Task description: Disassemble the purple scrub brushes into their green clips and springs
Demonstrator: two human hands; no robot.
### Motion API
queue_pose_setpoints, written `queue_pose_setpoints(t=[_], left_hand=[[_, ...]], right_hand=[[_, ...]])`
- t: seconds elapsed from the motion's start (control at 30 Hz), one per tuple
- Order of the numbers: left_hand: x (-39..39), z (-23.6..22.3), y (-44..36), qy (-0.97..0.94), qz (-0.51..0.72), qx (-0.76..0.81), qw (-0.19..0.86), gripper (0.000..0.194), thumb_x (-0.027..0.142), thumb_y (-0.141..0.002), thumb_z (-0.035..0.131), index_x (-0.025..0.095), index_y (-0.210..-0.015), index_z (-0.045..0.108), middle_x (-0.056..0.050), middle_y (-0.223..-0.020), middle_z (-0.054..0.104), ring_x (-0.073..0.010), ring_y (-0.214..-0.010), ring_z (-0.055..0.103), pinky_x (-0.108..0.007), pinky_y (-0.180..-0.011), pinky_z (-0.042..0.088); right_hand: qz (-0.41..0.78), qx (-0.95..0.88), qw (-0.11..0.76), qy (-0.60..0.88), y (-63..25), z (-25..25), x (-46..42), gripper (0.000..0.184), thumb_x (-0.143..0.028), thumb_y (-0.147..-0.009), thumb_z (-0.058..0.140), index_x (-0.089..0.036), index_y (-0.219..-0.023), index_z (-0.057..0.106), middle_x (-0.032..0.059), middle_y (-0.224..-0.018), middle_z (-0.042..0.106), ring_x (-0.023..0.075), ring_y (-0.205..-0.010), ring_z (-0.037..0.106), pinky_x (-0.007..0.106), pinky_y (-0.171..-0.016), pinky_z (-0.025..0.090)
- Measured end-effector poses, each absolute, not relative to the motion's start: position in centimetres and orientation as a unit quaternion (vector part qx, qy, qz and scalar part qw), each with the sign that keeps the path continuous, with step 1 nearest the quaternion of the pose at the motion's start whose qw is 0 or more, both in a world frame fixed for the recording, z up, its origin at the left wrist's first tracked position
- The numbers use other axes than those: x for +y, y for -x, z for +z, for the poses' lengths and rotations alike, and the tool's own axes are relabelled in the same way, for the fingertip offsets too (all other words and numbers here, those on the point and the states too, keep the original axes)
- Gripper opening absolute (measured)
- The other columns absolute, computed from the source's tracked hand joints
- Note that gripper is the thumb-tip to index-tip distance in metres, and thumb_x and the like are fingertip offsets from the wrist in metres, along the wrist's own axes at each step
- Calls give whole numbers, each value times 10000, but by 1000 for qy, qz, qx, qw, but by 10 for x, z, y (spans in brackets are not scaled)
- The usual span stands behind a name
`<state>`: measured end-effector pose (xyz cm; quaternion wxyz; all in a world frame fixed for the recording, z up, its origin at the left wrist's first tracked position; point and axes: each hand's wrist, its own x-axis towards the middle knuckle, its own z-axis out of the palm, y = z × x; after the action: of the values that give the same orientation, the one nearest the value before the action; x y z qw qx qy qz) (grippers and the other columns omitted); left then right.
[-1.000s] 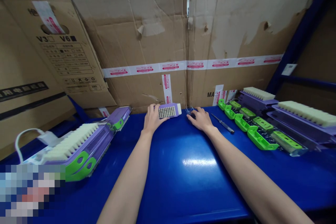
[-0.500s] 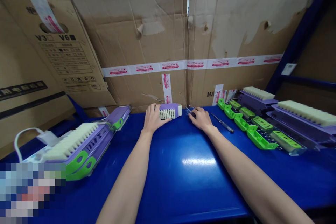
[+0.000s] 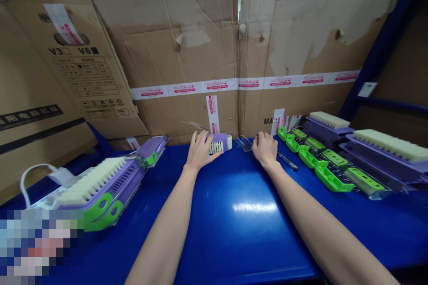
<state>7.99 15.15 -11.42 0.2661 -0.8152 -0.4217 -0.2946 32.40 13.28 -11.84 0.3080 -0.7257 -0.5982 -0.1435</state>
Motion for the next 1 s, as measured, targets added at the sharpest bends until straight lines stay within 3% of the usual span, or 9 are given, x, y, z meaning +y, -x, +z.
queue_pose_setpoints(t=[0.2,0.43,1.0], left_hand=[[153,-118,-83,831,-280,-405,258,592,555,-824,534,128,-1234,512,-195,-1299,515,-325,-1270,426,-520,-1095,256],[155,-121,-83,823,-248,-434,270,572,532,-867,481,117,-1260,503,-188,-1326,506,-300,-1265,436,-482,-1082,286],[156,-122,-84,820,-251,-437,270,565,541,-875,459,134,-1263,507,-182,-1322,512,-303,-1259,439,-481,-1062,294]], right_hand=[[-131,-547,252,788,-336,-118,129,322,-131,-830,408,-119,-1072,621,203,-1077,591,330,-1059,490,438,-830,338],[-81,-557,161,810,-339,-119,127,296,-141,-813,478,-119,-1074,617,170,-1078,617,292,-1065,521,367,-807,386],[-135,-545,161,812,-340,-120,128,266,-155,-793,511,-98,-1029,619,180,-1025,605,304,-1003,553,403,-805,377]])
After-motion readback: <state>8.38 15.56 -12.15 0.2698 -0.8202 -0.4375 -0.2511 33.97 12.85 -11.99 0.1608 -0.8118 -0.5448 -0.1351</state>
